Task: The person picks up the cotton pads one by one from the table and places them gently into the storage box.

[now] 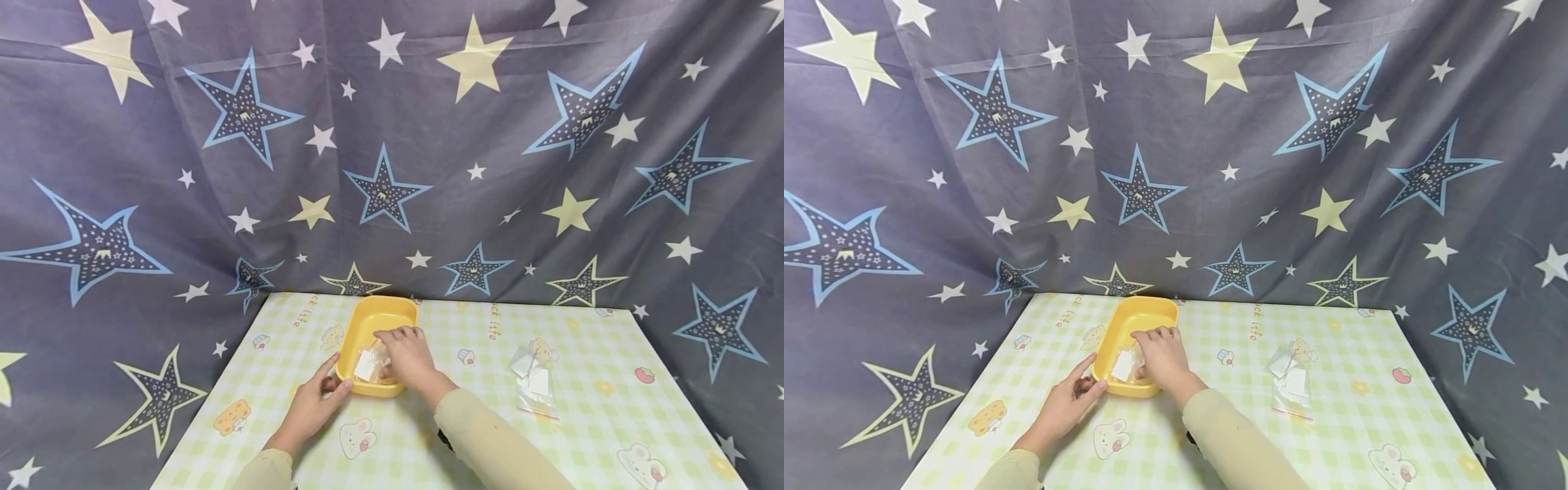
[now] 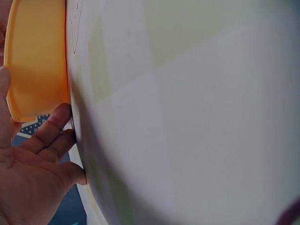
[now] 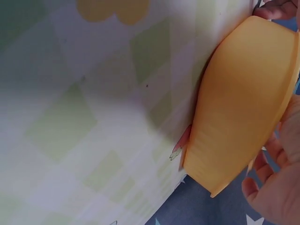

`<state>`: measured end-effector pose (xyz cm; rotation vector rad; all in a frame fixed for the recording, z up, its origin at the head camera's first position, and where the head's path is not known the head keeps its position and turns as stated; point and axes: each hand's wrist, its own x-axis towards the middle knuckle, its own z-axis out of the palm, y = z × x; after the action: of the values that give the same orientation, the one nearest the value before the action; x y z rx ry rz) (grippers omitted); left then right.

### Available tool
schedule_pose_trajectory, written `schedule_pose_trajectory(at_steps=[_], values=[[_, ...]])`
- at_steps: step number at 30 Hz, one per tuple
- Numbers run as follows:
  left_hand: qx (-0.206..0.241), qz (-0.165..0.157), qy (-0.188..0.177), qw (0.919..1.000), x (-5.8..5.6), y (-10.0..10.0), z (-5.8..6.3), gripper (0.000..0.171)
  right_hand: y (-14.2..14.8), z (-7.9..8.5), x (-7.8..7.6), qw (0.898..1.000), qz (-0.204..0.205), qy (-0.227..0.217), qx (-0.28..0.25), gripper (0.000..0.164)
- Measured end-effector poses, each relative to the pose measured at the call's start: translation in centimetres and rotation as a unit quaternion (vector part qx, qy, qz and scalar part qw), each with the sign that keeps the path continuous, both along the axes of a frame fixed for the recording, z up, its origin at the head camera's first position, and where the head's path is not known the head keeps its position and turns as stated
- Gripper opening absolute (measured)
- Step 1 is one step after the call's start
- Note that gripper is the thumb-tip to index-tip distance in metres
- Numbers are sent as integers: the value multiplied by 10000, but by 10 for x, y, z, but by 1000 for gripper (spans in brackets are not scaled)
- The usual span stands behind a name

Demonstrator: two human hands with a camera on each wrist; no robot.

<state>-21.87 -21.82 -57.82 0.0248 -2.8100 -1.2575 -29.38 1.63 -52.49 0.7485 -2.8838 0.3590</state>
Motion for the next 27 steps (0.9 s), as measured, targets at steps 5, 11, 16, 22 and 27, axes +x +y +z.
schedule_pose_trajectory(at_steps=[5, 11, 16, 22, 27], values=[[-15, 11, -24, 10000, 0, 1, -1, 79, 2, 1, 1, 9998, -198, -87, -28, 96], [-58, 44, -49, 10000, -1, 1, 0, 78, 9, 8, 1, 9987, -147, -291, -402, 97], [-93, 56, -44, 9999, 0, 1, 1, 79, 20, 15, 1, 9955, -103, -437, -835, 98], [-101, 47, 1, 9999, 1, 1, 0, 79, 38, 19, 0, 9918, -130, -410, -1199, 96], [-99, 36, -29, 9999, 1, 1, 2, 79, 62, 24, 1, 9854, -237, -422, -1632, 91]])
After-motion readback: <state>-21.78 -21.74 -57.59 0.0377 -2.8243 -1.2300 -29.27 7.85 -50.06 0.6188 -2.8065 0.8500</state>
